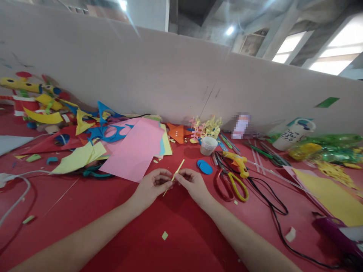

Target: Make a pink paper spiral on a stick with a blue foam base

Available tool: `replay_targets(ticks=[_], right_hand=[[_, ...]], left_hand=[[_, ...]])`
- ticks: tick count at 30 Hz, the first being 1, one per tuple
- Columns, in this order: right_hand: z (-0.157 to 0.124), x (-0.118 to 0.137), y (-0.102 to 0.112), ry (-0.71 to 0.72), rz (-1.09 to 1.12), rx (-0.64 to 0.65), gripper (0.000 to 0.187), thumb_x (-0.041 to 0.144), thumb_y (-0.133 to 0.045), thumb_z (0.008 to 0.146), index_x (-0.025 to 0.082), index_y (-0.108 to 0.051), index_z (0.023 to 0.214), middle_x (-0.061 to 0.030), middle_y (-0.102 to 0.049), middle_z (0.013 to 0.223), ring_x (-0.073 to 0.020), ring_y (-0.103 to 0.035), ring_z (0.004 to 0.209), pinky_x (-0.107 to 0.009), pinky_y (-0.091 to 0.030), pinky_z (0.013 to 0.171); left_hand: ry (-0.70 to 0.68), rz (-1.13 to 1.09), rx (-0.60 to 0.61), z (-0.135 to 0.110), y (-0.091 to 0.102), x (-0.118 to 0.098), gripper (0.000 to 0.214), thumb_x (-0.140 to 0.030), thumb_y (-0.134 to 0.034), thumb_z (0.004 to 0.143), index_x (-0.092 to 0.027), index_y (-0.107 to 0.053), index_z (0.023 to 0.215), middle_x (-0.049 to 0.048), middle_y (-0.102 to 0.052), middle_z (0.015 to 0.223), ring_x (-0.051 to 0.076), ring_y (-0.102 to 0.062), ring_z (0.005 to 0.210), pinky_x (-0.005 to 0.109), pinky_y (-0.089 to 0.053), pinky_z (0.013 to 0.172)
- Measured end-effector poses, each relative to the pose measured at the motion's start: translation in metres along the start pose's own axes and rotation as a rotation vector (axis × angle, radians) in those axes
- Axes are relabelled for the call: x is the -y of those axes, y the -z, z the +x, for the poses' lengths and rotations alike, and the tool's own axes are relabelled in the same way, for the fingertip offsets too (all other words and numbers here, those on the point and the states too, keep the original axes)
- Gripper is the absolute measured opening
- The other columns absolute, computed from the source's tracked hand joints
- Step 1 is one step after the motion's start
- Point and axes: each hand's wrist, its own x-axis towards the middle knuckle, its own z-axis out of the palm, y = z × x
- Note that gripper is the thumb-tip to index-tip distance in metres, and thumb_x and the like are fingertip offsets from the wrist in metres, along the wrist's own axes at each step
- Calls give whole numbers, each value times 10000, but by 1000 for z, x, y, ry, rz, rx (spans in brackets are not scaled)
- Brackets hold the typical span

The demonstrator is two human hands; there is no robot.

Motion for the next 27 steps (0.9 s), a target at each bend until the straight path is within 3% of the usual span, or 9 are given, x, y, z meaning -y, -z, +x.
replay_targets(ticks=[3, 10, 19, 27], right_hand=[[0, 0, -2, 8, -33, -25, 225, 385, -612, 702, 174, -574, 633, 15, -531, 591, -114, -464, 554, -244, -385, 564], [-3, 5, -5, -1, -36, -43, 211, 362, -593, 686, 181, -533, 597, 18, -510, 578, -116, -459, 558, -247, -388, 563], [-5, 8, -8, -43, 17, -29, 174, 342, -603, 658, 178, -558, 622, 16, -537, 597, -118, -485, 569, -250, -418, 586], [-4, 7, -7, -37, 31, 2, 192, 352, -605, 674, 171, -581, 614, 11, -536, 566, -112, -478, 535, -237, -399, 545]], left_hand=[[-51, 109, -27, -2, 0, -1, 188, -267, -617, 711, -182, -555, 867, 21, -646, 771, 159, -626, 698, 296, -498, 651], [-185, 327, -113, -7, -2, -10, 77, -239, -562, 737, -206, -571, 806, 0, -632, 777, 158, -614, 745, 296, -490, 724], [-212, 423, -127, -11, -5, -16, 52, -190, -549, 735, -212, -555, 782, -25, -592, 732, 130, -570, 667, 243, -464, 649], [-265, 515, -164, -13, -6, -14, 39, -196, -519, 748, -214, -532, 780, -13, -580, 737, 139, -545, 662, 262, -454, 649]])
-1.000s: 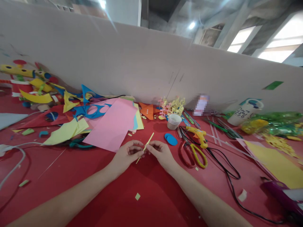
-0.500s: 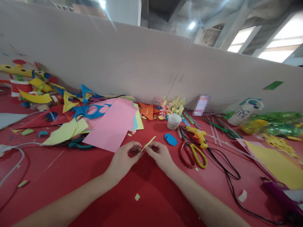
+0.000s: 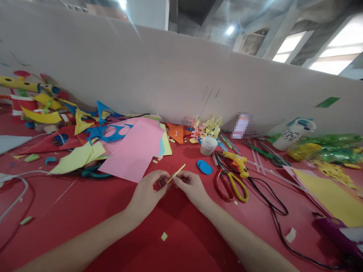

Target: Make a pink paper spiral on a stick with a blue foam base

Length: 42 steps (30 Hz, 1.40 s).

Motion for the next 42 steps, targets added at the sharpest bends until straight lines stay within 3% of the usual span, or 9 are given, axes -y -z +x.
replay_targets(ticks=[7, 12, 18, 23, 26, 33, 42], right_hand=[[-1, 0, 1, 7, 14, 10, 172, 332, -607, 681, 171, -581, 626, 18, -531, 577, -111, -480, 543, -242, -398, 561], [0, -2, 5, 52, -8, 18, 155, 323, -613, 708, 171, -619, 681, 6, -565, 631, -120, -501, 590, -250, -407, 597], [1, -4, 8, 120, -72, 19, 151, 316, -612, 739, 188, -687, 766, -34, -643, 750, -159, -571, 717, -278, -439, 680], [2, -7, 8, 89, -75, -18, 159, 317, -632, 725, 185, -678, 800, -37, -670, 783, -161, -591, 721, -283, -458, 687], [2, -6, 7, 52, -24, -28, 159, 330, -629, 722, 179, -651, 768, -12, -646, 692, -136, -567, 625, -262, -455, 624], [2, -1, 6, 28, 92, 24, 192, 367, -615, 724, 175, -623, 731, 1, -607, 645, -114, -529, 576, -251, -437, 598], [2, -2, 5, 4, 33, -40, 181, 336, -642, 666, 168, -581, 696, 15, -563, 650, -107, -500, 584, -248, -406, 600]], left_hand=[[-17, -31, 14, -1, -1, 3, 22, -224, -533, 749, -212, -549, 742, -14, -574, 715, 141, -540, 667, 261, -438, 653], [176, -371, 94, 4, -3, 6, 147, -335, -567, 743, -193, -558, 781, 0, -602, 716, 147, -571, 659, 280, -460, 637], [351, -620, 98, 7, -1, 8, 185, -275, -651, 691, -177, -572, 826, -2, -626, 738, 138, -599, 701, 291, -459, 725], [412, -632, 94, 9, 0, 7, 235, -273, -680, 661, -163, -623, 860, 13, -643, 766, 145, -597, 731, 299, -450, 761], [410, -623, 114, 9, 0, 6, 199, -283, -673, 672, -170, -659, 835, 8, -646, 749, 140, -587, 728, 289, -442, 766], [414, -682, 113, 8, -1, 9, 165, -286, -676, 676, -195, -681, 813, 6, -642, 732, 141, -571, 705, 269, -447, 684], [410, -698, 107, 9, -1, 9, 145, -275, -694, 662, -202, -698, 786, 2, -657, 713, 128, -571, 688, 251, -435, 692]])
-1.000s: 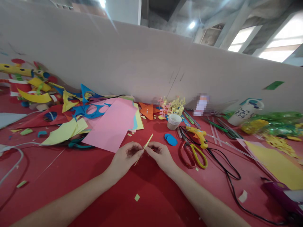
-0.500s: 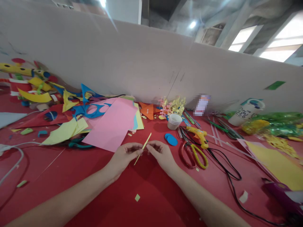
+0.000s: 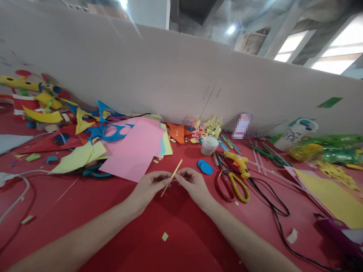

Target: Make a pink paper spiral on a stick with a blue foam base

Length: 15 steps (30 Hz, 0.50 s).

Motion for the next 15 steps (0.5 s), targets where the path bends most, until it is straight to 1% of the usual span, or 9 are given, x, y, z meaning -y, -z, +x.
replay_targets(ticks=[4, 8, 10, 15], right_hand=[[0, 2, -1, -6, -6, 9, 178, 333, -621, 672, 170, -551, 673, 32, -512, 614, -100, -461, 563, -238, -376, 570], [0, 2, -1, -13, 14, 31, 169, 321, -610, 675, 171, -532, 677, 40, -490, 598, -95, -433, 553, -235, -350, 557], [0, 2, -1, -14, 28, 39, 164, 313, -609, 674, 171, -525, 677, 41, -487, 600, -94, -428, 553, -234, -345, 557], [0, 3, 0, -10, 38, 58, 156, 304, -603, 677, 173, -520, 663, 42, -483, 593, -93, -425, 549, -233, -339, 550]], left_hand=[[11, -2, -5, 0, 0, 3, 178, -294, -685, 676, -199, -704, 826, 28, -682, 772, 146, -585, 726, 246, -438, 660], [29, -6, 31, 0, 1, 6, 237, -322, -655, 708, -209, -696, 912, 48, -691, 851, 162, -585, 767, 233, -435, 600], [26, 1, 51, 0, 1, 6, 240, -326, -645, 719, -210, -695, 922, 46, -687, 846, 161, -578, 769, 226, -430, 586], [0, 33, 66, -1, 0, 3, 217, -327, -643, 719, -199, -699, 885, 27, -662, 760, 141, -558, 706, 219, -410, 567]])
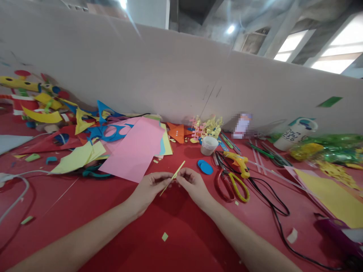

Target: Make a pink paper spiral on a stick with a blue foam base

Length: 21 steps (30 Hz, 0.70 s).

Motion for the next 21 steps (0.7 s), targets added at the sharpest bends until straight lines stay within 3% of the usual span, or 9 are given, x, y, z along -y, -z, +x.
replay_targets(ticks=[8, 12, 16, 18, 21], right_hand=[[1, -2, 0, -49, -15, -25, 145, 308, -588, 661, 175, -541, 694, 39, -508, 601, -94, -451, 525, -239, -371, 546], [9, 8, 17, 5, -128, -87, 173, 341, -588, 660, 175, -557, 699, 26, -537, 601, -107, -478, 534, -243, -392, 545], [12, 35, 77, 57, -299, -335, 294, 476, -498, 726, 184, -529, 734, -19, -586, 658, -144, -531, 581, -276, -432, 578], [9, 45, 120, 56, -582, -500, 344, 517, -447, 745, 185, -531, 726, -50, -600, 687, -181, -560, 643, -318, -440, 635], [0, 46, 180, 10, -1067, -820, 280, 459, -573, 652, 185, -533, 689, -125, -621, 785, -288, -562, 845, -427, -396, 780]], left_hand=[[7, -52, 2, 2, 1, -2, 172, -308, -668, 698, -184, -694, 814, 32, -659, 767, 137, -559, 713, 233, -424, 637], [67, -175, -58, 3, 2, -5, 213, -295, -738, 613, -180, -695, 787, 28, -669, 767, 133, -570, 702, 237, -436, 654], [88, -231, -110, 3, 2, -8, 241, -279, -775, 556, -169, -701, 756, 29, -673, 739, 133, -586, 705, 242, -441, 693], [85, -240, -125, 3, 2, -9, 240, -274, -779, 552, -171, -703, 755, 28, -676, 734, 129, -589, 704, 240, -440, 703], [89, -249, -148, 4, 1, -10, 253, -264, -787, 539, -166, -706, 758, 32, -678, 728, 126, -589, 689, 237, -441, 694]])
